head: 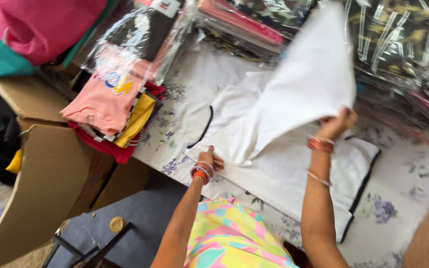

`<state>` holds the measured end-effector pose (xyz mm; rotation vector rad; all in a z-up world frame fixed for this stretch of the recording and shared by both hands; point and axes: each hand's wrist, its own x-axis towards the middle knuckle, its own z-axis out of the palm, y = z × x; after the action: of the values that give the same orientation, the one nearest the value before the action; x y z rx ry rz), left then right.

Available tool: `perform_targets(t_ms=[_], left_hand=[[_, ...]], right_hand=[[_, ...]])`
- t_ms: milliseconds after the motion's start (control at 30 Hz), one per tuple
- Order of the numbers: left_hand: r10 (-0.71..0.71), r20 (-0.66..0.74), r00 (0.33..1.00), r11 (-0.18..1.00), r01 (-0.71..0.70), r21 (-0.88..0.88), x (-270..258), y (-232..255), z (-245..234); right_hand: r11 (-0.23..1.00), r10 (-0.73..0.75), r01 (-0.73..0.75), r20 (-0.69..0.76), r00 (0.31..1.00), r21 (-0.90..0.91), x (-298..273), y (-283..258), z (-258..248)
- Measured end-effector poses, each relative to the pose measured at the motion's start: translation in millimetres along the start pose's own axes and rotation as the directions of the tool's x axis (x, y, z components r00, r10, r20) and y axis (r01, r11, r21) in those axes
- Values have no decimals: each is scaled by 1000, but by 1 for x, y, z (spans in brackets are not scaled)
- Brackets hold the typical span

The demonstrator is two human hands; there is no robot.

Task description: Sort through a bin of clothes and fold a white garment.

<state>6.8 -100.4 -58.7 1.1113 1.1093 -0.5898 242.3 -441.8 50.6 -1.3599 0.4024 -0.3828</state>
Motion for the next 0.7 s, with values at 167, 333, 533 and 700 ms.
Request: perform_targets(t_ms=[167, 333, 533, 700], left_hand=[[45, 8, 999, 998, -45, -35, 13, -6, -6], [34, 37, 999, 999, -33, -23, -19, 9, -1], [29, -40, 999, 1000, -29, -7, -38, 15, 6], [38, -49, 998, 999, -39, -30, -31, 11, 2]], right_hand=[[967, 239, -247, -551, 799, 62, -36, 29, -201], [969, 136, -237, -655, 743, -68, -83, 79, -301], [847, -208, 79, -192, 959, -525, -61, 26, -255], [321, -300, 584, 505, 810, -746, -11, -65, -164]])
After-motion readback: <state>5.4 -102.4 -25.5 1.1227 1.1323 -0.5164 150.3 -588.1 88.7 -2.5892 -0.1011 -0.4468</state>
